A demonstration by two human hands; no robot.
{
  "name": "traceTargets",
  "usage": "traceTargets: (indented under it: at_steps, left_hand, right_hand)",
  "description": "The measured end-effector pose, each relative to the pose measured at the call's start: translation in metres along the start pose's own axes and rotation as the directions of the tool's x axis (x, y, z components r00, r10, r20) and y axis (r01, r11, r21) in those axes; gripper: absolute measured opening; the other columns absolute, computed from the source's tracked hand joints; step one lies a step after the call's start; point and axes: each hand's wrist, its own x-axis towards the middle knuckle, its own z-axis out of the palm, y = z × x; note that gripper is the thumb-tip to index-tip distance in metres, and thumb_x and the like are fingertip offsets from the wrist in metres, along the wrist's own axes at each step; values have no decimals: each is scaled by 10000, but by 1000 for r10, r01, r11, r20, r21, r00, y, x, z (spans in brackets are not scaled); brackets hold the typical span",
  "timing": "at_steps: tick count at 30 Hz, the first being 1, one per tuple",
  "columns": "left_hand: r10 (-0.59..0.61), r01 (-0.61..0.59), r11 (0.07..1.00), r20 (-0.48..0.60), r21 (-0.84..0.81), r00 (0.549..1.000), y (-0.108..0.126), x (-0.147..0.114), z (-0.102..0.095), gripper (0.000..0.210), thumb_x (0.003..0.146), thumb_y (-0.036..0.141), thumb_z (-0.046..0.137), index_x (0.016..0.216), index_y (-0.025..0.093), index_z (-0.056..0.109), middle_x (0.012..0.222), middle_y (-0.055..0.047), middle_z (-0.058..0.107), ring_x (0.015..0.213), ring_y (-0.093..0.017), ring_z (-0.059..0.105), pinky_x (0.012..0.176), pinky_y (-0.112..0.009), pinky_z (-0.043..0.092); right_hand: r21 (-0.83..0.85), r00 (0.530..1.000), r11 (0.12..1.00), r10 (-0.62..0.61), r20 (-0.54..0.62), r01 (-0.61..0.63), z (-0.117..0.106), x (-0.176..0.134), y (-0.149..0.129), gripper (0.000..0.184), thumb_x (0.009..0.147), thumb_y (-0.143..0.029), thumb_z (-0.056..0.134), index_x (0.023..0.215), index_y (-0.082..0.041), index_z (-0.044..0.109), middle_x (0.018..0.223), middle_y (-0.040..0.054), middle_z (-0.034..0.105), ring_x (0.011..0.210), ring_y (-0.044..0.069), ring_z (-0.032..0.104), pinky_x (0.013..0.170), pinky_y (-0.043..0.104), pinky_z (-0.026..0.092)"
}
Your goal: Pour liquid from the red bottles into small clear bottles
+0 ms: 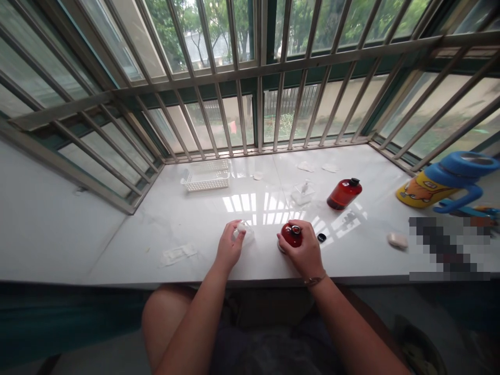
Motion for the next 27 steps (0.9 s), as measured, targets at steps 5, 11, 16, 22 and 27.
traceTargets:
  at_steps: [5, 11, 16, 22, 27]
  left_hand:
    - [-68, 69, 996, 22, -56, 997, -3, 3, 1, 298, 1007, 536, 648, 1131, 267, 676, 1391, -82, 701, 1275, -282, 675, 1165, -486, 505]
    - [-154, 150, 983, -27, -104, 988, -8, 7, 8, 351, 919, 567, 765, 1021, 252, 648, 1387, -84, 727, 1289, -300, 687, 1167, -519, 493]
    - [-102, 100, 984, -3, -148, 995, -11, 10, 7, 501, 835, 510, 878, 1245, 278, 707, 1451, -101, 701, 1405, -309, 628, 1246, -525, 432]
    - [-111, 107, 965, -4, -239, 994, -13, 9, 9, 410, 784, 473, 926, 943, 231, 636, 1390, -127, 738, 1343, -310, 674, 1221, -554, 449]
    - [-127, 125, 953, 14, -274, 992, -12, 12, 10, 479, 796, 457, 919, 1142, 238, 670, 1388, -139, 733, 1344, -302, 668, 1207, -529, 464]
  right_hand:
    - [2, 1000, 1000, -8, -2, 8, 1, -1, 1, 413, 906, -420, 787, 1247, -263, 614, 1224, 104, 668, 1143, 295, 675, 1008, 495, 592]
    - [-3, 1000, 1000, -21, -13, 21, 1, -1, 2, 411, 911, -421, 782, 1250, -262, 613, 1217, 101, 667, 1137, 295, 677, 1006, 495, 596]
    - [-6, 999, 999, -32, -9, 32, 1, -1, 2, 413, 916, -406, 784, 1259, -261, 606, 1224, 102, 661, 1145, 292, 672, 1011, 491, 592]
    - [-3, 999, 999, -40, -13, 40, 1, -1, 3, 418, 915, -395, 792, 1265, -264, 603, 1228, 97, 660, 1152, 288, 667, 1014, 487, 585]
    - [-3, 999, 999, -43, -17, 42, 2, -1, 2, 425, 910, -386, 796, 1267, -260, 603, 1223, 92, 660, 1143, 282, 668, 1012, 476, 582]
